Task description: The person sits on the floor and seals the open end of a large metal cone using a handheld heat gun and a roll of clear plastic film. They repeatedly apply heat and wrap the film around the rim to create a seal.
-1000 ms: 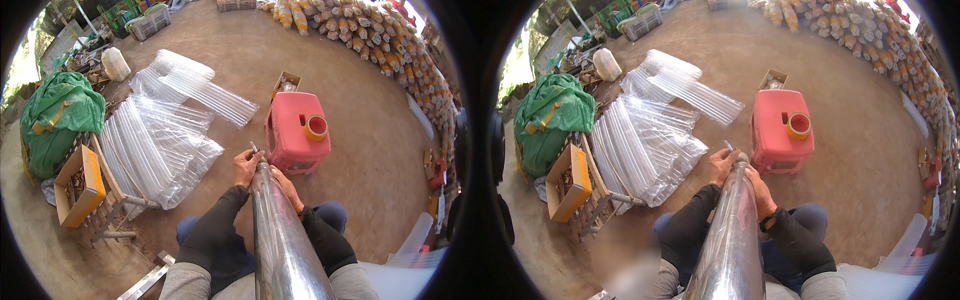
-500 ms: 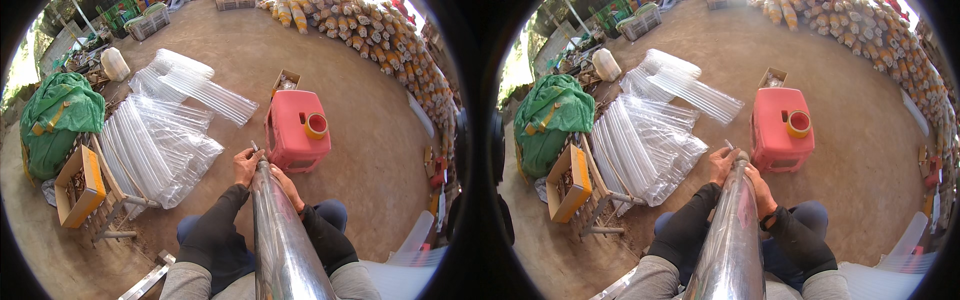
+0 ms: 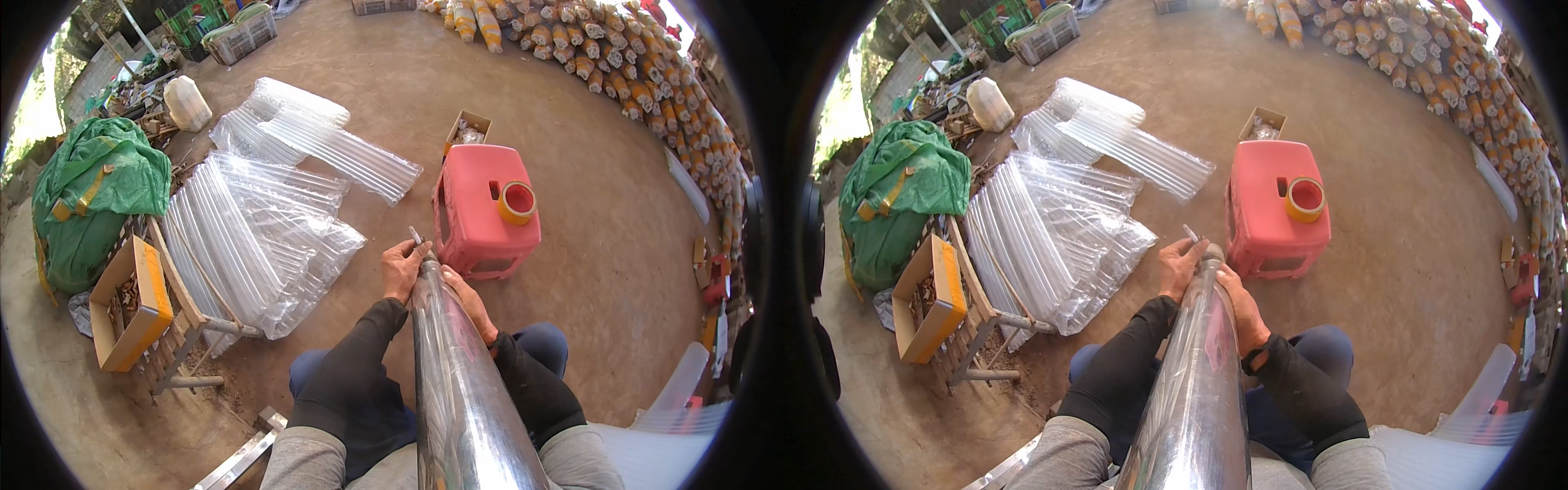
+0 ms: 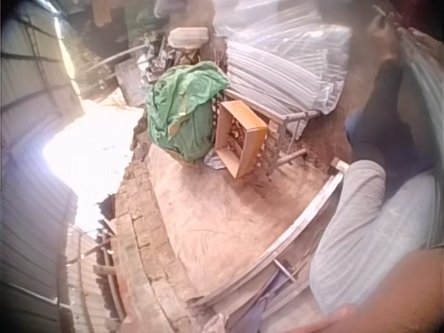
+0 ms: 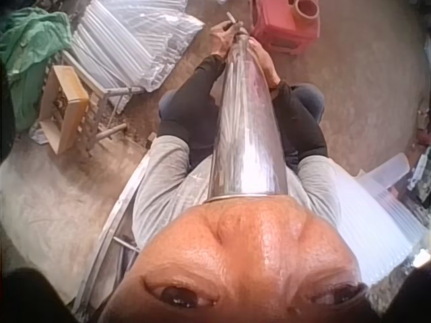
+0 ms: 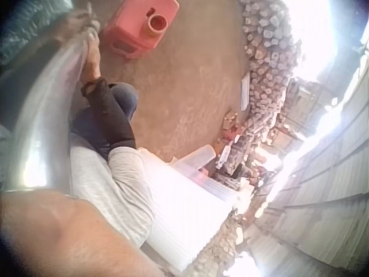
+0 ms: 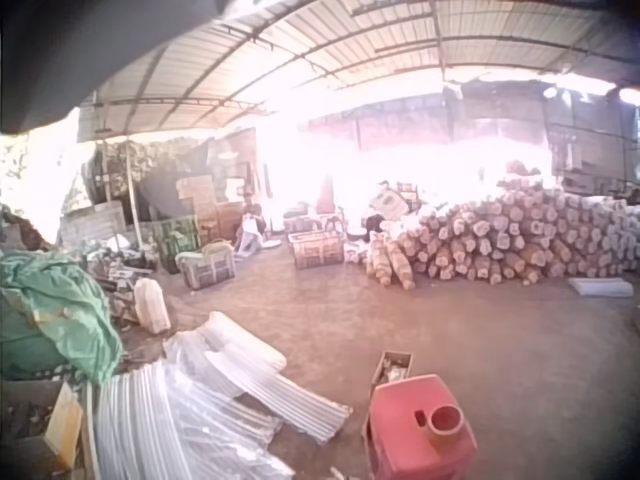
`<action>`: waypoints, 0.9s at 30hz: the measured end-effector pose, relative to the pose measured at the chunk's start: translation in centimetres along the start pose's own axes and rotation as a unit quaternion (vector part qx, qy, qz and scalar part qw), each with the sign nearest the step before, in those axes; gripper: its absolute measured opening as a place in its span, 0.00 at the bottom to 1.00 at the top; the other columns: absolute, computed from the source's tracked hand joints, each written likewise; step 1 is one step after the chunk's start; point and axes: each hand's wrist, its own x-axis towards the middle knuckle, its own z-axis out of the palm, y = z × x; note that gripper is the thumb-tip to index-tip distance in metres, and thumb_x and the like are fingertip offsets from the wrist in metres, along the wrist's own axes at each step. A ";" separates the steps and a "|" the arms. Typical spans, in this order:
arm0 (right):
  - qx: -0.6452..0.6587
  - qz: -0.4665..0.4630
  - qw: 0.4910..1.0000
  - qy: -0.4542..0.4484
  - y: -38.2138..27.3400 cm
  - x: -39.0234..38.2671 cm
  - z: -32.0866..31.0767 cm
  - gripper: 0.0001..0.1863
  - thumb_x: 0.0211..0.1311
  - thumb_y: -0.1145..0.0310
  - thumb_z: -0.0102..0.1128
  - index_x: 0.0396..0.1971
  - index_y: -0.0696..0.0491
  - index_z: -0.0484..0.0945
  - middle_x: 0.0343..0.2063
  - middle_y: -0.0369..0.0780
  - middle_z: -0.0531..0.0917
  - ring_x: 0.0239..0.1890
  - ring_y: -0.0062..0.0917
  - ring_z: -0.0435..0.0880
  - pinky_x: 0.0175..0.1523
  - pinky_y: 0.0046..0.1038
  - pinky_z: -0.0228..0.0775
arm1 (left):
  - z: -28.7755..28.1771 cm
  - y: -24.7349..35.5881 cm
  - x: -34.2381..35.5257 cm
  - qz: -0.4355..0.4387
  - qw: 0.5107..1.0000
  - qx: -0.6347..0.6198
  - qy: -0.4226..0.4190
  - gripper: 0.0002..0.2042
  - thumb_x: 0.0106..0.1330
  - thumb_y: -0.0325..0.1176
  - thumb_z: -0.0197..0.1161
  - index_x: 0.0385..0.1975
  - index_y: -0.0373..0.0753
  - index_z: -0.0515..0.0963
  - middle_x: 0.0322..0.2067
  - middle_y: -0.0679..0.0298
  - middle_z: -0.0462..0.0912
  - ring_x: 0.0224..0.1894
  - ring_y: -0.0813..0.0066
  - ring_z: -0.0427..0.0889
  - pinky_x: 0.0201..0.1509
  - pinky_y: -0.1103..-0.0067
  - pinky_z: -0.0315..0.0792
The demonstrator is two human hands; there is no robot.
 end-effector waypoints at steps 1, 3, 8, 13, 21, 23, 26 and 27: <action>-0.005 -0.001 1.000 0.001 0.0 0.0 0.1 0.19 0.71 0.62 0.41 0.57 0.53 0.66 0.40 0.39 0.78 0.39 0.23 0.79 0.46 0.26 0.74 | 0.0 -0.1 0.0 0.001 1.000 0.002 0.000 0.11 0.60 0.35 0.69 0.28 0.32 0.82 0.18 0.73 0.75 0.20 0.88 0.68 0.22 0.85 0.62; -0.014 -0.002 1.000 0.004 -0.2 -0.1 0.3 0.19 0.71 0.62 0.41 0.56 0.53 0.66 0.40 0.39 0.78 0.38 0.23 0.79 0.46 0.25 0.74 | 0.0 -0.4 0.1 0.005 1.000 -0.008 0.001 0.11 0.59 0.35 0.69 0.27 0.32 0.81 0.18 0.73 0.75 0.20 0.88 0.67 0.22 0.85 0.62; -0.032 -0.005 0.999 0.013 -0.3 -0.3 0.5 0.19 0.71 0.62 0.41 0.57 0.53 0.66 0.40 0.39 0.78 0.38 0.23 0.79 0.46 0.25 0.74 | 0.1 0.0 0.0 0.008 1.000 -0.004 -0.002 0.11 0.59 0.35 0.69 0.28 0.32 0.81 0.19 0.72 0.77 0.21 0.88 0.69 0.24 0.85 0.64; -0.030 -0.004 0.999 0.019 -0.3 -0.4 0.6 0.20 0.71 0.62 0.41 0.58 0.53 0.65 0.40 0.39 0.78 0.38 0.23 0.79 0.46 0.25 0.74 | -0.1 0.1 0.0 -0.010 1.000 -0.015 -0.011 0.11 0.59 0.35 0.69 0.28 0.31 0.82 0.21 0.70 0.79 0.23 0.87 0.72 0.26 0.85 0.67; -0.043 -0.005 0.999 0.021 -0.5 -0.6 0.9 0.19 0.71 0.61 0.42 0.57 0.53 0.66 0.39 0.39 0.78 0.38 0.22 0.79 0.46 0.24 0.74 | -0.1 -0.7 0.1 0.005 1.000 -0.017 -0.005 0.11 0.59 0.36 0.70 0.28 0.32 0.81 0.20 0.71 0.78 0.22 0.87 0.70 0.24 0.85 0.65; -0.037 -0.002 0.999 0.011 -0.4 -0.4 0.5 0.19 0.70 0.61 0.42 0.57 0.53 0.66 0.39 0.39 0.78 0.38 0.22 0.79 0.46 0.24 0.74 | 0.0 -0.5 0.1 0.003 1.000 -0.018 -0.008 0.12 0.59 0.36 0.70 0.28 0.32 0.81 0.20 0.72 0.78 0.22 0.87 0.70 0.24 0.85 0.65; -0.042 0.001 0.999 0.006 -0.3 -0.3 0.4 0.21 0.70 0.60 0.43 0.58 0.53 0.65 0.41 0.39 0.78 0.39 0.23 0.79 0.47 0.24 0.73 | -0.1 -0.2 0.0 -0.001 1.000 -0.013 -0.010 0.12 0.59 0.36 0.70 0.27 0.32 0.81 0.20 0.71 0.77 0.22 0.87 0.70 0.24 0.85 0.65; -0.046 0.002 0.999 0.005 -0.3 -0.3 0.3 0.21 0.70 0.60 0.43 0.59 0.53 0.64 0.42 0.39 0.78 0.40 0.23 0.79 0.48 0.24 0.73 | -0.2 -0.2 0.0 0.001 1.000 -0.010 -0.008 0.12 0.59 0.36 0.70 0.27 0.32 0.81 0.20 0.71 0.77 0.22 0.87 0.70 0.24 0.85 0.65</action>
